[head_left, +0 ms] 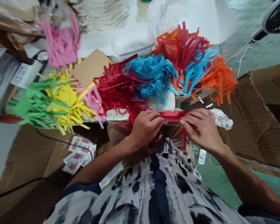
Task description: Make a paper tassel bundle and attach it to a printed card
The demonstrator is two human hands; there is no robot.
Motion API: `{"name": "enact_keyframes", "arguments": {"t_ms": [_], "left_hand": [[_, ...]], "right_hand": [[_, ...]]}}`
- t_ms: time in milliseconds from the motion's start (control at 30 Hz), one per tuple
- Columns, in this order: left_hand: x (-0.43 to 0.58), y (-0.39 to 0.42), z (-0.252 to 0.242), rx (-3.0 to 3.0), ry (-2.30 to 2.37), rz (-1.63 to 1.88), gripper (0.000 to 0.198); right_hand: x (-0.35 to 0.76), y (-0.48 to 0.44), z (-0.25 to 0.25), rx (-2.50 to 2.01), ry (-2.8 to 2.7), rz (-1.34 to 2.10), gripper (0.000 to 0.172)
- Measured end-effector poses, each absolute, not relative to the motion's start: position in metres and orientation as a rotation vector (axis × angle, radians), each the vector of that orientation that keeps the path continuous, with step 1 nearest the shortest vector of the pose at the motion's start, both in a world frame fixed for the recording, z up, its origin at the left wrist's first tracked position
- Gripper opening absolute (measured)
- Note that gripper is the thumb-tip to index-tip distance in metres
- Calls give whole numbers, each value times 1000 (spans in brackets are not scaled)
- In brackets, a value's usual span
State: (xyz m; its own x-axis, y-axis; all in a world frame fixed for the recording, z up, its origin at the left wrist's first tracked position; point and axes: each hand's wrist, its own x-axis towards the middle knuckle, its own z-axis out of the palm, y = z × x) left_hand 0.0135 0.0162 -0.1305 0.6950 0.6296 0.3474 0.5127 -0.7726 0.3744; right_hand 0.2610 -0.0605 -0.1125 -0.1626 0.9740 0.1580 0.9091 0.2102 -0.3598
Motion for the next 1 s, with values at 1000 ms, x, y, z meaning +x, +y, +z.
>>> {"name": "enact_keyframes", "arguments": {"t_ms": [1000], "left_hand": [[22,18,-134,2815,1276,822,19]], "right_hand": [[241,-37,-119,-2010,-2190,-323,31]]}}
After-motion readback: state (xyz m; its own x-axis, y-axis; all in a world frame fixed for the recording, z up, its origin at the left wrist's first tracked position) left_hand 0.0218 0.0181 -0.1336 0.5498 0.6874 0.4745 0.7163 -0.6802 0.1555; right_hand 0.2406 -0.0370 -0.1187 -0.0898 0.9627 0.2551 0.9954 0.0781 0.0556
